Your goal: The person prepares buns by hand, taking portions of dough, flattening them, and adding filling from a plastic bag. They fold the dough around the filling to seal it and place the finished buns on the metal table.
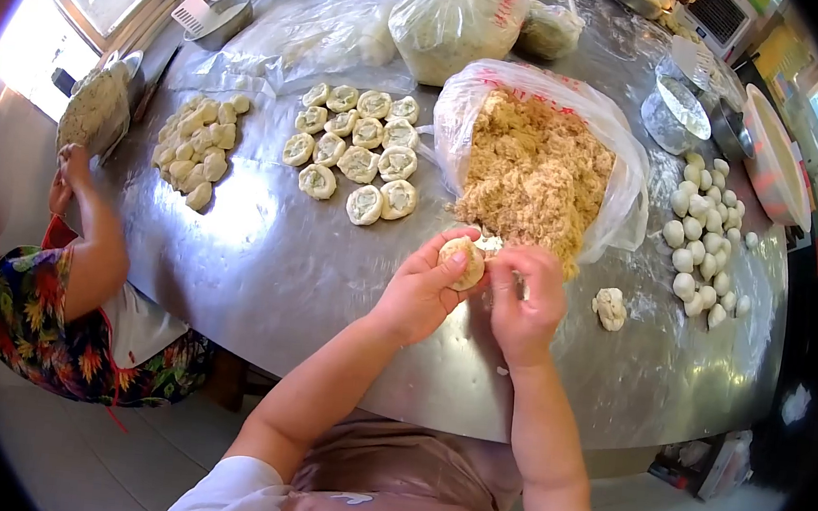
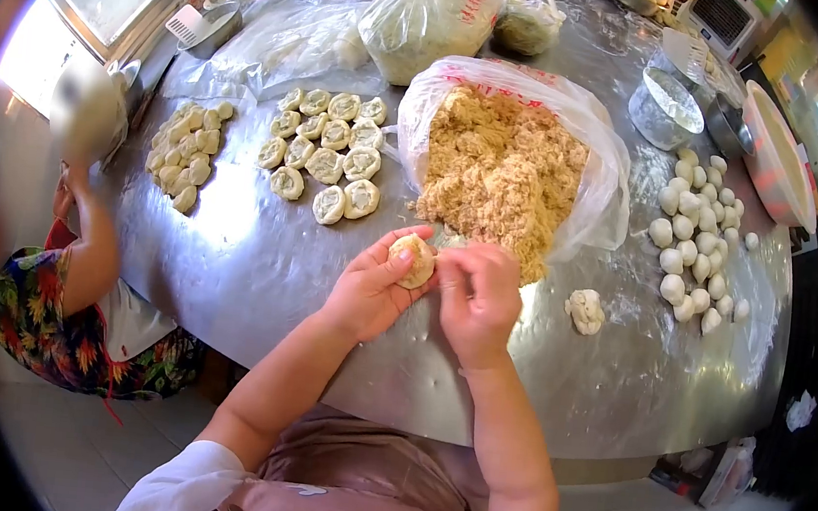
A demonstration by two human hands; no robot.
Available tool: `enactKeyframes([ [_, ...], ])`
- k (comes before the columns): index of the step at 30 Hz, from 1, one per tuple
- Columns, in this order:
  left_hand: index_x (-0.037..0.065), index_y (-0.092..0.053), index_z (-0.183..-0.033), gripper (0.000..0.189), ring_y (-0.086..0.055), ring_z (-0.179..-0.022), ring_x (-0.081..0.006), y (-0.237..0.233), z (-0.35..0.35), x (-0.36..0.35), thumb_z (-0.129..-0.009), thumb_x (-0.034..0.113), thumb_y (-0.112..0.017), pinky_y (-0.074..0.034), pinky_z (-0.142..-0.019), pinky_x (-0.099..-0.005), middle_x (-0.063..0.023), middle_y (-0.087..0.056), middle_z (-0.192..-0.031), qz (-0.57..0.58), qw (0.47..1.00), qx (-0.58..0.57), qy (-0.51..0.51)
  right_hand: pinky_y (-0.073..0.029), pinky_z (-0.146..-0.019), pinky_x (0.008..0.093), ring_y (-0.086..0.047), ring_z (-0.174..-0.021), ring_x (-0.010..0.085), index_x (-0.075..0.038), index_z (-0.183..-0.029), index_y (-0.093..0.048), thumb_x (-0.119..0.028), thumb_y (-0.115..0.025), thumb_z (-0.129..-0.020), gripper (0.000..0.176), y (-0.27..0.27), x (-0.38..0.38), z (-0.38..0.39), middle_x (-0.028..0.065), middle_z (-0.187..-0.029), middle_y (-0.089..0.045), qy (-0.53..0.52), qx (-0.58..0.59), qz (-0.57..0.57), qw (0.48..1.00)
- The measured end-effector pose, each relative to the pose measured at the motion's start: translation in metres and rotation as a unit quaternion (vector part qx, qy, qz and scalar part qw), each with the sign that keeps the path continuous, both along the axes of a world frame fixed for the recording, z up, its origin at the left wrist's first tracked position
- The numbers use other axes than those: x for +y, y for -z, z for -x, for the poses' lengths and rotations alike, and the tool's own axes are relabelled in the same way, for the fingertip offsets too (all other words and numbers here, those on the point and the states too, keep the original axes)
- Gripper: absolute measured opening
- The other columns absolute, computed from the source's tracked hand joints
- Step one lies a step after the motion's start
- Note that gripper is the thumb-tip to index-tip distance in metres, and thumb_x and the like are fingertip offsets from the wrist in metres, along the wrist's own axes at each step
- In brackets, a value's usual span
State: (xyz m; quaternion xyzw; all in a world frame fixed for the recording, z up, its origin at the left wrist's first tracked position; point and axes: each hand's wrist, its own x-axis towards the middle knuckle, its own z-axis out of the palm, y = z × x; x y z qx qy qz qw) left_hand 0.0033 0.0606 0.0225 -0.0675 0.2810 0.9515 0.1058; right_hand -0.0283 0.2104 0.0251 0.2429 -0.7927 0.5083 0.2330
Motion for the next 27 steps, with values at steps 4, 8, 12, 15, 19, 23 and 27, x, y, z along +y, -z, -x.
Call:
enactKeyframes([
  [4,0.002,-0.042,-0.133,0.038,-0.056,-0.112,-0.0258,-0.005,0.003,-0.003,-0.097,0.015,-0.049,-0.047,-0.097,-0.0391,-0.012,-0.058,-0.115,-0.017,1.0,-0.017,-0.007,-0.045,-0.09,0.0397,-0.056,-0.101,0.031,-0.004,-0.106,-0.064,-0.012,-0.069,-0.083,0.025,-0.009,0.012,0.014,0.0121,-0.105,-0.061,0.124,0.051,-0.067,0.989],
  [8,0.003,-0.038,-0.136,0.041,-0.056,-0.113,-0.0233,-0.006,0.003,-0.007,-0.098,0.018,-0.047,-0.05,-0.091,-0.0365,-0.0126,-0.058,-0.118,-0.034,0.997,-0.037,0.064,-0.034,-0.103,0.0461,-0.049,-0.118,0.036,0.001,-0.129,-0.048,-0.045,-0.069,-0.081,0.069,-0.021,-0.002,0.001,0.0154,-0.126,-0.054,-0.054,0.043,-0.136,0.988],
  [12,0.003,-0.04,-0.133,0.039,-0.06,-0.101,-0.0174,0.007,-0.002,0.0,-0.097,0.016,-0.049,-0.051,-0.082,-0.0282,-0.0098,-0.059,-0.115,-0.083,0.988,-0.02,0.128,-0.03,-0.105,0.0507,-0.048,-0.122,0.0361,-0.001,-0.124,-0.049,-0.056,-0.061,-0.079,0.072,-0.002,-0.005,0.0,0.0142,-0.123,-0.057,-0.069,0.057,-0.199,0.976],
  [15,0.003,-0.047,-0.124,0.03,-0.062,-0.092,-0.0157,0.014,-0.001,-0.005,-0.095,0.008,-0.05,-0.051,-0.078,-0.0265,-0.0071,-0.06,-0.109,-0.113,0.976,0.04,0.179,-0.031,-0.105,0.0499,-0.052,-0.12,0.035,-0.007,-0.113,-0.053,-0.058,-0.053,-0.083,0.059,-0.004,-0.005,-0.002,0.0101,-0.115,-0.062,-0.082,0.078,-0.195,0.974],
  [19,0.006,-0.054,-0.116,0.028,-0.062,-0.088,-0.0148,0.019,-0.006,0.007,-0.089,-0.001,-0.052,-0.051,-0.076,-0.0277,-0.0035,-0.062,-0.1,0.081,0.99,-0.022,0.116,-0.032,-0.104,0.0492,-0.053,-0.118,0.0353,-0.009,-0.101,-0.059,-0.056,-0.04,-0.093,0.051,-0.008,-0.013,-0.008,0.0082,-0.106,-0.066,-0.06,0.081,-0.17,0.98],
  [23,0.007,-0.05,-0.119,0.028,-0.056,-0.091,-0.0117,0.022,-0.008,0.029,-0.092,0.006,-0.05,-0.047,-0.08,-0.0268,-0.0028,-0.059,-0.103,0.08,0.992,0.017,0.091,-0.03,-0.105,0.05,-0.052,-0.12,0.0369,-0.009,-0.095,-0.063,-0.048,-0.037,-0.098,0.047,-0.005,-0.011,-0.006,0.0076,-0.102,-0.067,-0.043,0.064,-0.109,0.991],
  [27,0.013,-0.039,-0.134,0.036,-0.052,-0.108,-0.0129,0.027,-0.006,0.034,-0.102,0.028,-0.04,-0.041,-0.097,-0.0274,-0.0025,-0.054,-0.118,-0.1,0.983,0.055,0.145,-0.027,-0.108,0.0517,-0.052,-0.119,0.0392,-0.007,-0.101,-0.064,-0.044,-0.035,-0.1,0.046,0.004,-0.007,-0.005,0.0113,-0.106,-0.066,-0.024,0.027,-0.075,0.997],
])
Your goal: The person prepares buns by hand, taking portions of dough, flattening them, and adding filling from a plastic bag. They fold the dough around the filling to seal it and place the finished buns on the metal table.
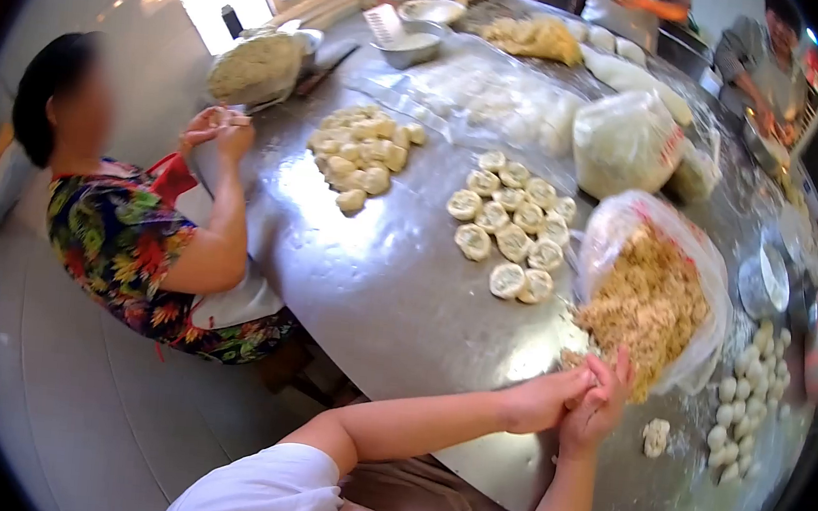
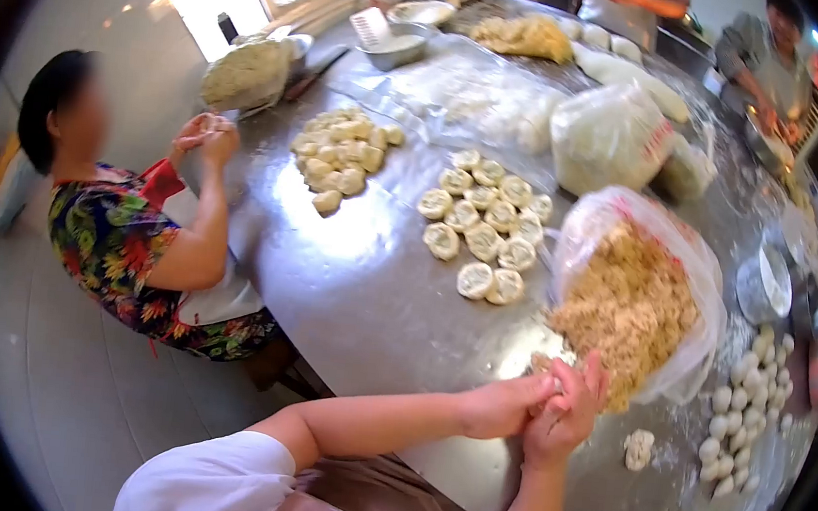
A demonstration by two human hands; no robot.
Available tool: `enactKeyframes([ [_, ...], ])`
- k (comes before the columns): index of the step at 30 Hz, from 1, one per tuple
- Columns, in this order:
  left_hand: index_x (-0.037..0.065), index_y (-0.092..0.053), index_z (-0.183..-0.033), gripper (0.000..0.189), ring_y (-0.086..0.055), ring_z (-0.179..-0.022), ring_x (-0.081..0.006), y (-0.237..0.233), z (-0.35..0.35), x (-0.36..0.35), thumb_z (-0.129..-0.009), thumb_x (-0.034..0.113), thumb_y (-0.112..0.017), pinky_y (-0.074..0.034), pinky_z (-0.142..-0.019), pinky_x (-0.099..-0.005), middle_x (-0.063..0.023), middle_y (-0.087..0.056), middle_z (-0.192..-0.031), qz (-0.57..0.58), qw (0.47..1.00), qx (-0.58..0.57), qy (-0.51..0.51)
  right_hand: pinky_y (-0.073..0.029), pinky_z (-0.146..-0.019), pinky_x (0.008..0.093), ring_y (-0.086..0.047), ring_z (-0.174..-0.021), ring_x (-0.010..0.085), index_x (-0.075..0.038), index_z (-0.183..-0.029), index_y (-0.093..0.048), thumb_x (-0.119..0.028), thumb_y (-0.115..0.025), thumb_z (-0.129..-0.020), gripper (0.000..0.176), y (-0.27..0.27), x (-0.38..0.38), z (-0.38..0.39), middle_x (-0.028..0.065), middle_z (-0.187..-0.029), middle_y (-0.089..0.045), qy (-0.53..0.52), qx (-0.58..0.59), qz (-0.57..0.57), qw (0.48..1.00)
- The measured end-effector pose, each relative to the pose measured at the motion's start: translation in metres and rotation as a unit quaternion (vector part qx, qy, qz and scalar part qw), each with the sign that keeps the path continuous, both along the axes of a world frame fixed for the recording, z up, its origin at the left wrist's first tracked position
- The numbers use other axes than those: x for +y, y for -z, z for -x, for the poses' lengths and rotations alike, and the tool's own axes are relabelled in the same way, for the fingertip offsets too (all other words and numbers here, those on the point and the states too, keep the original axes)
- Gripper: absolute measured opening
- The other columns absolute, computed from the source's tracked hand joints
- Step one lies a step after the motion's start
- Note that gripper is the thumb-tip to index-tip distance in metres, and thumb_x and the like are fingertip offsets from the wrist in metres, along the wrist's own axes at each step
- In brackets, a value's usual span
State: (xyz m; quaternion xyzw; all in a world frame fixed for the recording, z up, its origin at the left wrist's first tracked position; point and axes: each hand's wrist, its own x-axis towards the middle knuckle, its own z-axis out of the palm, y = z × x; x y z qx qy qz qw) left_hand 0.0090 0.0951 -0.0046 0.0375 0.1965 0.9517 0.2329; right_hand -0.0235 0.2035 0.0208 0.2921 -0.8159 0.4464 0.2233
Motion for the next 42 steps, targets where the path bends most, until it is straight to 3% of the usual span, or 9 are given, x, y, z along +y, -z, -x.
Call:
enactKeyframes([
  [6,0.007,-0.056,-0.112,0.023,-0.052,-0.096,-0.0081,-0.018,-0.002,0.001,-0.091,0.003,-0.049,-0.045,-0.084,-0.0237,0.0016,-0.058,-0.1,0.204,0.972,0.033,-0.111,-0.027,-0.109,0.0516,-0.05,-0.122,0.0387,-0.003,-0.105,-0.063,-0.03,-0.03,-0.103,0.043,-0.009,-0.009,-0.015,0.02,-0.114,-0.062,0.065,0.087,-0.096,0.989],
  [11,0.007,-0.056,-0.121,0.027,-0.052,-0.1,-0.0089,-0.034,-0.006,-0.001,-0.096,0.016,-0.05,-0.043,-0.089,-0.0249,0.0011,-0.06,-0.105,0.277,0.951,0.058,-0.124,-0.035,-0.104,0.0443,-0.055,-0.115,0.0324,0.0,-0.104,-0.062,-0.031,-0.032,-0.103,0.043,0.012,0.0,-0.007,0.0161,-0.111,-0.063,0.078,-0.052,0.022,0.995],
  [15,0.004,-0.022,-0.147,0.054,-0.042,-0.125,-0.0198,-0.016,-0.004,0.004,-0.1,0.02,-0.042,-0.031,-0.106,-0.0317,-0.0128,-0.044,-0.137,0.374,0.896,0.181,-0.158,-0.04,-0.098,0.0342,-0.055,-0.11,0.0234,0.005,-0.113,-0.056,-0.04,-0.036,-0.102,0.05,0.01,-0.005,0.006,0.0136,-0.114,-0.06,0.08,-0.347,0.348,0.867],
  [21,0.008,-0.045,-0.135,0.038,-0.049,-0.118,-0.0318,-0.047,-0.006,-0.03,-0.099,0.019,-0.043,-0.037,-0.1,-0.0363,-0.0173,-0.051,-0.127,0.533,0.789,0.266,-0.151,-0.025,-0.111,0.0385,-0.035,-0.133,0.0245,0.003,-0.137,-0.037,-0.055,-0.032,-0.098,0.071,-0.007,-0.016,-0.003,0.0161,-0.142,-0.039,-0.088,-0.442,0.541,0.711],
  [27,0.007,-0.054,-0.126,0.036,-0.039,-0.126,-0.031,-0.047,-0.011,-0.026,-0.096,0.025,-0.047,-0.029,-0.104,-0.0406,-0.016,-0.043,-0.134,0.581,0.685,0.321,-0.3,-0.032,-0.105,0.0374,-0.044,-0.124,0.0241,0.0,-0.133,-0.043,-0.053,-0.033,-0.099,0.064,0.005,-0.02,-0.012,0.015,-0.135,-0.046,-0.254,-0.435,0.454,0.735],
  [31,0.007,-0.04,-0.14,0.049,-0.034,-0.131,-0.0332,-0.036,-0.013,-0.025,-0.095,0.024,-0.049,-0.036,-0.101,-0.0408,-0.0166,-0.022,-0.151,0.711,0.488,0.368,-0.349,-0.041,-0.096,0.0387,-0.051,-0.111,0.0268,-0.001,-0.128,-0.045,-0.059,-0.045,-0.092,0.068,-0.034,-0.022,-0.023,0.0132,-0.12,-0.052,-0.107,-0.443,0.233,0.859],
  [34,0.003,-0.024,-0.147,0.062,-0.025,-0.136,-0.0279,-0.039,-0.014,-0.024,-0.095,0.028,-0.047,-0.036,-0.101,-0.0366,-0.0171,-0.01,-0.154,0.647,0.581,0.335,-0.363,-0.042,-0.093,0.0364,-0.055,-0.107,0.0255,-0.002,-0.126,-0.049,-0.05,-0.041,-0.097,0.057,0.013,0.006,0.001,0.0133,-0.118,-0.057,-0.043,-0.407,0.096,0.908],
  [37,0.0,-0.009,-0.149,0.066,-0.023,-0.138,-0.0228,-0.034,-0.003,-0.023,-0.098,0.03,-0.038,-0.035,-0.101,-0.0323,-0.0173,-0.007,-0.154,0.481,0.787,0.21,-0.325,-0.045,-0.088,0.0346,-0.059,-0.1,0.025,-0.002,-0.123,-0.053,-0.041,-0.04,-0.1,0.047,0.023,0.014,0.0,0.0126,-0.111,-0.062,0.026,-0.318,0.003,0.948],
  [42,0.001,-0.013,-0.149,0.059,-0.027,-0.138,-0.0222,-0.038,-0.003,-0.02,-0.102,0.03,-0.031,-0.021,-0.112,-0.0319,-0.0136,-0.029,-0.15,0.329,0.884,0.111,-0.313,-0.041,-0.095,0.0336,-0.055,-0.112,0.0248,-0.001,-0.133,-0.046,-0.037,-0.039,-0.101,0.049,-0.021,-0.036,-0.034,0.0141,-0.125,-0.056,-0.02,-0.215,-0.002,0.976],
])
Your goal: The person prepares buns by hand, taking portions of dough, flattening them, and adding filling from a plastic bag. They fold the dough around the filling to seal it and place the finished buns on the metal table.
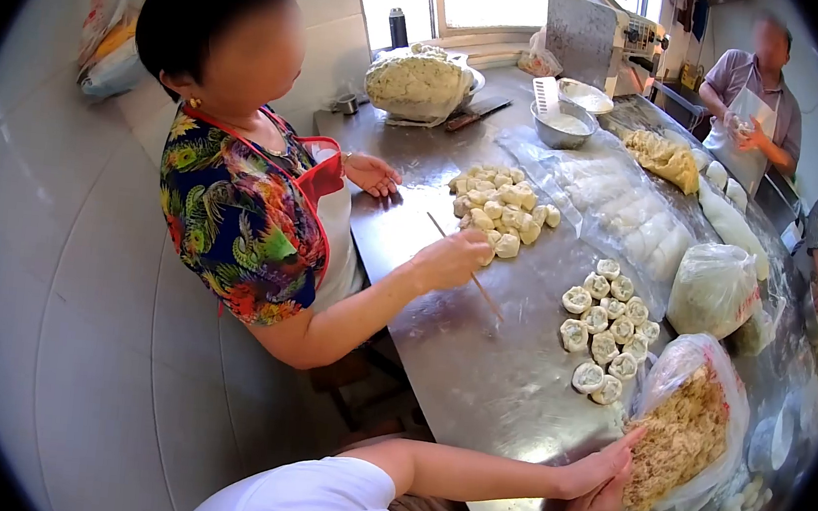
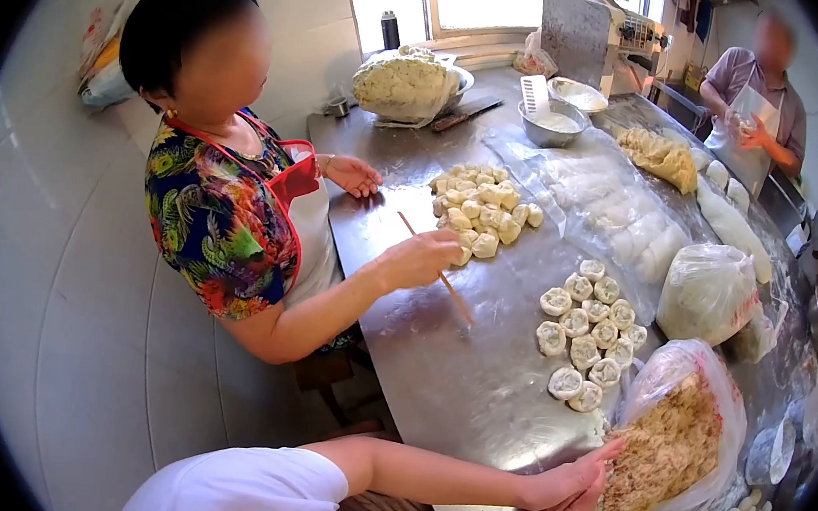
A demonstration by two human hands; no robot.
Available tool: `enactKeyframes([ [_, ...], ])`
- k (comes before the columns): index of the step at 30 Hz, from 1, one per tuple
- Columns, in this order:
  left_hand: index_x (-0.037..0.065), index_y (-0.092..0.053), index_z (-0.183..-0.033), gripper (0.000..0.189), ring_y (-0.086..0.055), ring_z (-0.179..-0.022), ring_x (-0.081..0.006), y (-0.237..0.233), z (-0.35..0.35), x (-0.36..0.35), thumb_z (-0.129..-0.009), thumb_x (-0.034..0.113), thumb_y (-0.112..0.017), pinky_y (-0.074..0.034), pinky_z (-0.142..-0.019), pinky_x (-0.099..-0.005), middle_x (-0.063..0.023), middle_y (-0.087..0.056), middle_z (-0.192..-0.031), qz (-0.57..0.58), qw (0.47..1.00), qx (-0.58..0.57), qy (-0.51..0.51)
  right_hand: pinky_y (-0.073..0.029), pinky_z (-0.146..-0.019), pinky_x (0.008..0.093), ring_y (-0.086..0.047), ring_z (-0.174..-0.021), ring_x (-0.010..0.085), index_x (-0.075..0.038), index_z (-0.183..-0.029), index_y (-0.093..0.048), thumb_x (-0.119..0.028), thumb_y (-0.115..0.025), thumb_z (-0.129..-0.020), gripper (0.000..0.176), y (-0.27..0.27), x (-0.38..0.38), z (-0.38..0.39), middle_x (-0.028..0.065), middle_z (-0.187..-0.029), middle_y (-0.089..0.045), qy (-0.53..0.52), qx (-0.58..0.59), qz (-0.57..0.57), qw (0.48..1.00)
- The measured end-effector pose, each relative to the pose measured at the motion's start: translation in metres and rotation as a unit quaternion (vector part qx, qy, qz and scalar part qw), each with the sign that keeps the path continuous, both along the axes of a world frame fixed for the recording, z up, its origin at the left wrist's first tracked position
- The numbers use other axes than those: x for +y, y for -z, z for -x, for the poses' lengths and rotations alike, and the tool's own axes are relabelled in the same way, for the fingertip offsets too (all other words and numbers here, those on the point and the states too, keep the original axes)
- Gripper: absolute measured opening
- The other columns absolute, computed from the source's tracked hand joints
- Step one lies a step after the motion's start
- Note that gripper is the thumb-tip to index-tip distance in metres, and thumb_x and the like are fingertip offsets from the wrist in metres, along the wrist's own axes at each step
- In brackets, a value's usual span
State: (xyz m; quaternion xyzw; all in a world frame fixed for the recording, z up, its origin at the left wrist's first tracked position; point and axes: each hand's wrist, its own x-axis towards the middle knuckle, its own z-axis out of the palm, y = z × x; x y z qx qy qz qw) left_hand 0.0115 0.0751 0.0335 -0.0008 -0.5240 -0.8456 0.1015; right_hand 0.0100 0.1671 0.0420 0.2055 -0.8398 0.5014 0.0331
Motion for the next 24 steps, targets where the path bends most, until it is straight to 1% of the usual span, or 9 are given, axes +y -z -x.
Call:
enactKeyframes([
  [3,0.002,-0.014,-0.149,0.059,-0.027,-0.138,-0.0212,0.013,0.001,0.009,-0.102,0.032,-0.032,-0.021,-0.112,-0.0315,-0.0136,-0.028,-0.151,-0.018,0.997,-0.028,0.072,-0.027,-0.108,0.0356,-0.035,-0.132,0.0253,-0.003,-0.143,-0.033,-0.049,-0.03,-0.1,0.063,0.018,0.002,0.007,0.0147,-0.145,-0.037,-0.02,-0.063,0.19,0.979],
  [4,0.002,-0.021,-0.148,0.058,-0.032,-0.135,-0.0213,-0.014,-0.011,0.001,-0.102,0.036,-0.035,-0.025,-0.11,-0.0323,-0.0136,-0.034,-0.147,-0.011,0.994,0.037,0.099,-0.021,-0.113,0.0366,-0.027,-0.139,0.0255,-0.004,-0.146,-0.029,-0.054,-0.027,-0.099,0.068,0.017,0.002,0.007,0.0145,-0.151,-0.029,-0.02,-0.086,0.269,0.959],
  [7,0.002,-0.04,-0.138,0.05,-0.046,-0.122,-0.0207,-0.017,-0.02,0.013,-0.099,0.033,-0.044,-0.034,-0.103,-0.0327,-0.0124,-0.049,-0.133,0.068,0.986,0.048,0.145,-0.015,-0.114,0.0379,-0.019,-0.142,0.026,-0.004,-0.147,-0.025,-0.058,-0.023,-0.097,0.073,0.002,0.002,0.002,0.0137,-0.153,-0.023,-0.004,-0.109,0.346,0.932],
  [11,0.001,-0.043,-0.136,0.05,-0.049,-0.12,-0.0223,-0.027,-0.023,0.017,-0.097,0.032,-0.05,-0.037,-0.101,-0.0333,-0.0128,-0.053,-0.129,0.076,0.989,0.027,0.128,-0.007,-0.116,0.0397,-0.007,-0.145,0.0267,-0.004,-0.148,-0.02,-0.064,-0.017,-0.095,0.08,-0.033,0.0,-0.001,0.0126,-0.156,-0.015,0.024,-0.126,0.45,0.884],
  [16,-0.001,-0.059,-0.115,0.033,-0.059,-0.098,-0.0166,-0.024,-0.026,0.016,-0.096,0.026,-0.053,-0.046,-0.087,-0.0302,-0.0094,-0.064,-0.107,0.133,0.99,0.009,0.041,-0.003,-0.116,0.0412,-0.004,-0.145,0.0288,-0.003,-0.149,-0.016,-0.063,-0.016,-0.095,0.08,-0.039,0.007,0.0,0.0131,-0.156,-0.012,0.04,-0.123,0.43,0.894],
  [19,-0.001,-0.062,-0.098,0.027,-0.056,-0.08,-0.011,-0.03,-0.02,0.008,-0.096,0.023,-0.053,-0.047,-0.073,-0.0278,-0.0049,-0.064,-0.087,0.107,0.989,-0.086,0.062,-0.006,-0.116,0.0406,-0.007,-0.145,0.0285,-0.003,-0.148,-0.017,-0.056,-0.02,-0.098,0.073,-0.034,0.006,-0.003,0.0133,-0.156,-0.012,0.032,-0.131,0.453,0.881],
  [20,-0.001,-0.061,-0.09,0.026,-0.05,-0.072,-0.008,-0.026,-0.017,0.011,-0.097,0.022,-0.051,-0.045,-0.067,-0.0268,-0.0027,-0.061,-0.077,0.074,0.995,-0.06,-0.003,-0.008,-0.116,0.0405,-0.009,-0.144,0.0283,-0.003,-0.148,-0.017,-0.054,-0.023,-0.099,0.071,-0.032,0.003,-0.004,0.0133,-0.156,-0.013,0.029,-0.134,0.462,0.876],
  [23,0.0,-0.062,-0.089,0.027,-0.052,-0.074,-0.0077,-0.031,-0.01,-0.003,-0.099,0.022,-0.048,-0.046,-0.068,-0.0266,-0.0017,-0.061,-0.077,-0.027,0.993,-0.094,-0.07,-0.015,-0.115,0.0398,-0.018,-0.141,0.0271,-0.002,-0.147,-0.021,-0.042,-0.034,-0.101,0.062,-0.016,0.007,-0.005,0.0125,-0.153,-0.02,-0.008,-0.195,0.272,0.942],
  [24,0.001,-0.061,-0.091,0.029,-0.053,-0.075,-0.0076,-0.033,-0.01,-0.016,-0.1,0.024,-0.046,-0.046,-0.076,-0.0262,0.0001,-0.061,-0.079,0.028,0.991,-0.098,-0.085,-0.022,-0.113,0.0374,-0.028,-0.137,0.0245,-0.001,-0.144,-0.025,-0.033,-0.041,-0.101,0.057,-0.018,0.005,-0.004,0.0119,-0.15,-0.027,-0.023,-0.191,0.219,0.957],
])
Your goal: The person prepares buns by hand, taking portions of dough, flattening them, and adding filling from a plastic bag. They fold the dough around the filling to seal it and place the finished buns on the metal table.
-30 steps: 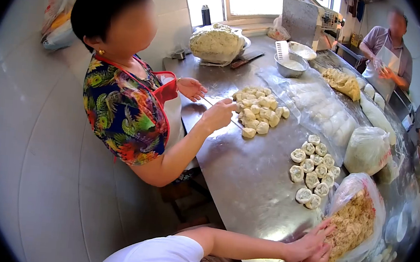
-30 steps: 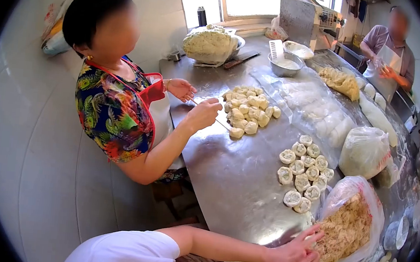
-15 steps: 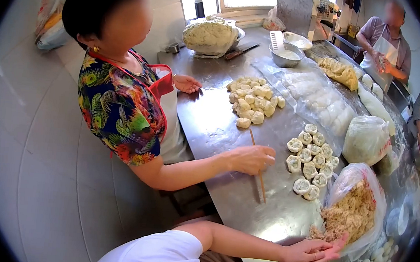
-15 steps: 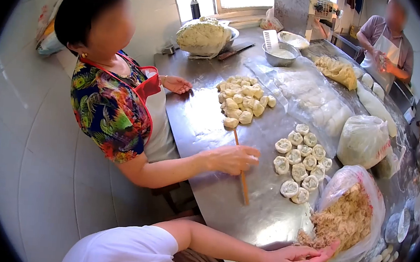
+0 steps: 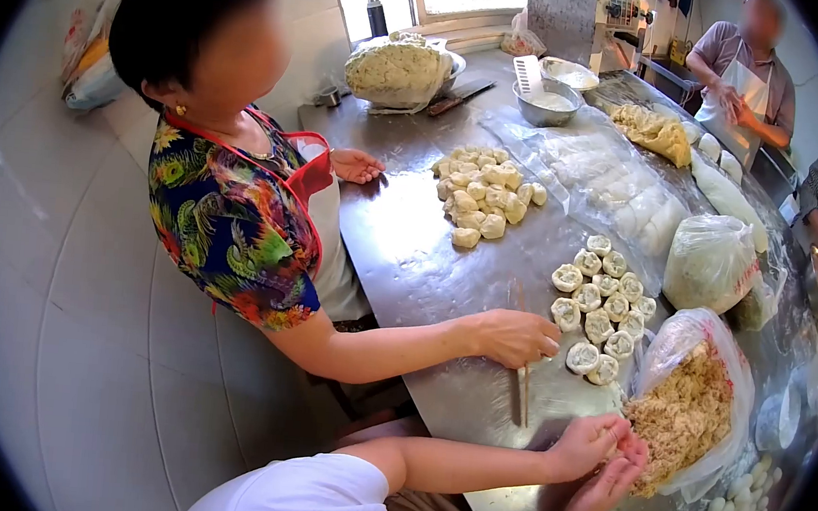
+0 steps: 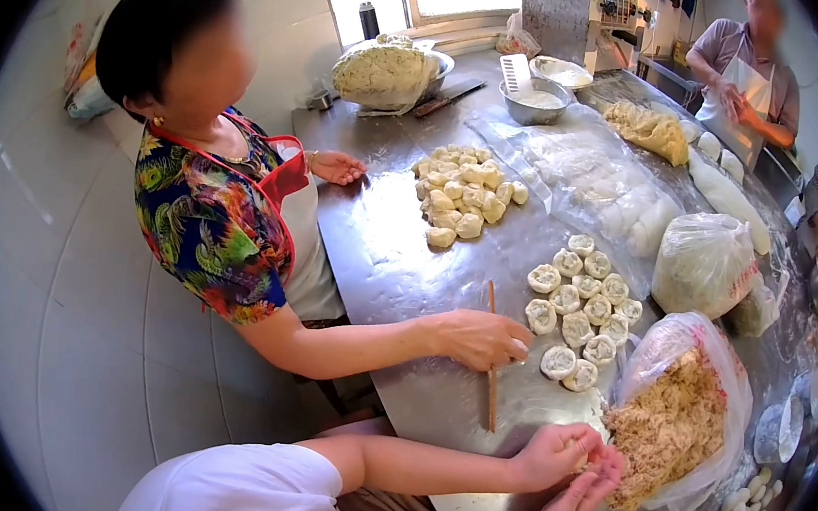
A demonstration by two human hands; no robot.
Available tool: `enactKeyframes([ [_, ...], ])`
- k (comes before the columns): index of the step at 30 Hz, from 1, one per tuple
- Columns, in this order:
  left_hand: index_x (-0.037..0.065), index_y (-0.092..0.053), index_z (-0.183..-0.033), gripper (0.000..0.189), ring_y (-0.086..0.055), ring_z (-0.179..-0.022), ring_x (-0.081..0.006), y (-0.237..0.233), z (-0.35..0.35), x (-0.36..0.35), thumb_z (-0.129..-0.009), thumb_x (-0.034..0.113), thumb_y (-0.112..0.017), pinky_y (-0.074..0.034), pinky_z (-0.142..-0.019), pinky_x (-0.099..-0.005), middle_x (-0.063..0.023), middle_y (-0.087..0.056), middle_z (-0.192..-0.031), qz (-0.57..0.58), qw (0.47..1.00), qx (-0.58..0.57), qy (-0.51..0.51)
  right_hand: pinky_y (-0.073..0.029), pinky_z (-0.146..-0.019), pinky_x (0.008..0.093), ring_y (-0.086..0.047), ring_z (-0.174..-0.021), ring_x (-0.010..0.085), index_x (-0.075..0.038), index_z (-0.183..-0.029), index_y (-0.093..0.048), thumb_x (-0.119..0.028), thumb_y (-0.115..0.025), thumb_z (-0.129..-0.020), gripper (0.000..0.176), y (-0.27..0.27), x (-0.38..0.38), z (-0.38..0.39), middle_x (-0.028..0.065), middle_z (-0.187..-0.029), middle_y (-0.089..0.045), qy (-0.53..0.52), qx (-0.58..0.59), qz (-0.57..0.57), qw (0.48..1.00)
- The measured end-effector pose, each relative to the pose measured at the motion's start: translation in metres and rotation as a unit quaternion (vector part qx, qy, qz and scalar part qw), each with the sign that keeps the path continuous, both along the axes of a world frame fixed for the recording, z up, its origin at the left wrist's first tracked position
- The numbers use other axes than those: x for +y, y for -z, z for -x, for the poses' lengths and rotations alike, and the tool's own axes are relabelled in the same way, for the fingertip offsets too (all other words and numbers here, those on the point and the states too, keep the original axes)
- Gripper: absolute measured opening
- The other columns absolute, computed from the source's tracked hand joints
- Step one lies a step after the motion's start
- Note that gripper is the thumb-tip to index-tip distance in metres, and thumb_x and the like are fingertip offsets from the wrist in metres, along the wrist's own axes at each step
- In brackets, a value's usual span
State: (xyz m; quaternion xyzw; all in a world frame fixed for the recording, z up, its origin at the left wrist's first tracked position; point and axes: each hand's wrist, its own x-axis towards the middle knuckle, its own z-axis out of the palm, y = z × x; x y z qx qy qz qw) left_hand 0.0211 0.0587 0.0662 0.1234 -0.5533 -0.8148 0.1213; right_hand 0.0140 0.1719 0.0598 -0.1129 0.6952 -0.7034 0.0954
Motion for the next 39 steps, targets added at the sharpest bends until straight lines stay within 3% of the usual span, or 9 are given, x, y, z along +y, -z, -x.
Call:
enactKeyframes([
  [8,0.005,-0.043,-0.13,0.04,-0.048,-0.119,-0.0157,0.006,-0.002,-0.001,-0.1,0.031,-0.045,-0.038,-0.098,-0.0301,-0.0064,-0.055,-0.121,-0.187,0.96,0.137,0.155,-0.036,-0.101,0.0341,-0.046,-0.122,0.0201,-0.002,-0.136,-0.038,-0.039,-0.038,-0.102,0.05,0.007,0.002,-0.006,0.0099,-0.132,-0.046,-0.048,-0.063,0.1,0.992],
  [11,0.006,-0.037,-0.135,0.046,-0.047,-0.119,-0.0164,-0.002,-0.002,-0.004,-0.098,0.03,-0.049,-0.038,-0.097,-0.0296,-0.0079,-0.054,-0.125,0.042,0.982,0.165,0.078,-0.037,-0.1,0.0329,-0.047,-0.119,0.0188,-0.004,-0.134,-0.04,-0.045,-0.035,-0.101,0.053,0.013,0.017,0.001,0.0092,-0.128,-0.047,-0.034,-0.202,0.23,0.951],
  [16,0.001,-0.066,-0.088,0.032,-0.059,-0.085,-0.012,-0.01,-0.008,-0.006,-0.096,0.029,-0.052,-0.045,-0.084,-0.0286,-0.0031,-0.065,-0.086,-0.052,0.98,0.0,0.192,-0.036,-0.1,0.0324,-0.046,-0.119,0.0184,-0.004,-0.132,-0.041,-0.052,-0.032,-0.1,0.058,0.023,0.011,-0.002,0.0075,-0.126,-0.047,-0.031,-0.113,0.159,0.98],
  [21,0.002,-0.058,-0.106,0.03,-0.054,-0.102,-0.0133,-0.01,-0.01,-0.013,-0.097,0.029,-0.051,-0.041,-0.092,-0.0283,-0.0069,-0.061,-0.102,-0.057,0.986,0.067,0.143,-0.042,-0.09,0.0295,-0.05,-0.106,0.0146,-0.004,-0.12,-0.046,-0.055,-0.034,-0.099,0.056,0.001,-0.018,-0.016,0.0041,-0.112,-0.05,0.076,0.016,-0.024,0.997],
  [24,0.006,-0.04,-0.137,0.051,-0.051,-0.116,-0.0141,-0.013,-0.004,-0.008,-0.096,0.034,-0.053,-0.039,-0.098,-0.0315,-0.006,-0.045,-0.138,-0.069,0.974,0.175,0.126,-0.044,-0.08,0.0273,-0.053,-0.096,0.0124,-0.005,-0.114,-0.048,-0.053,-0.036,-0.099,0.052,-0.002,0.007,-0.004,0.0029,-0.104,-0.053,-0.079,-0.093,0.121,0.985],
  [30,0.002,-0.063,-0.104,0.032,-0.055,-0.105,-0.0112,-0.003,-0.005,-0.008,-0.097,0.031,-0.051,-0.039,-0.099,-0.0297,-0.0054,-0.064,-0.103,-0.032,0.971,0.066,0.227,-0.041,-0.051,0.0202,-0.055,-0.065,0.0096,-0.001,-0.124,-0.045,-0.058,-0.037,-0.096,0.064,-0.001,-0.008,-0.01,0.0039,-0.089,-0.057,0.018,-0.16,0.124,0.979],
  [32,0.001,-0.064,-0.089,0.034,-0.059,-0.098,-0.0128,-0.007,-0.005,-0.008,-0.1,0.027,-0.046,-0.036,-0.102,-0.0307,-0.0036,-0.066,-0.087,-0.05,0.979,-0.004,0.199,-0.042,-0.059,0.021,-0.054,-0.076,0.0097,-0.005,-0.117,-0.048,-0.052,-0.033,-0.099,0.053,0.011,-0.012,-0.01,0.0024,-0.093,-0.054,0.046,0.026,-0.011,0.999],
  [35,0.0,-0.064,-0.097,0.035,-0.056,-0.108,-0.0135,0.033,0.007,0.001,-0.101,0.028,-0.043,-0.034,-0.104,-0.032,-0.005,-0.066,-0.091,-0.038,0.976,0.147,0.156,-0.04,-0.057,0.0187,-0.053,-0.077,0.0078,-0.007,-0.11,-0.052,-0.047,-0.03,-0.102,0.046,0.015,-0.012,-0.006,0.0007,-0.094,-0.053,0.06,0.096,-0.084,0.99],
  [39,0.003,-0.058,-0.122,0.039,-0.044,-0.127,-0.0195,0.005,-0.005,0.002,-0.098,0.032,-0.05,-0.034,-0.105,-0.0338,-0.0102,-0.061,-0.119,-0.113,0.977,0.108,0.148,-0.038,-0.054,0.0196,-0.051,-0.066,0.007,-0.009,-0.105,-0.054,-0.047,-0.03,-0.101,0.045,0.021,0.011,0.006,-0.0004,-0.083,-0.054,-0.097,-0.13,0.142,0.977],
])
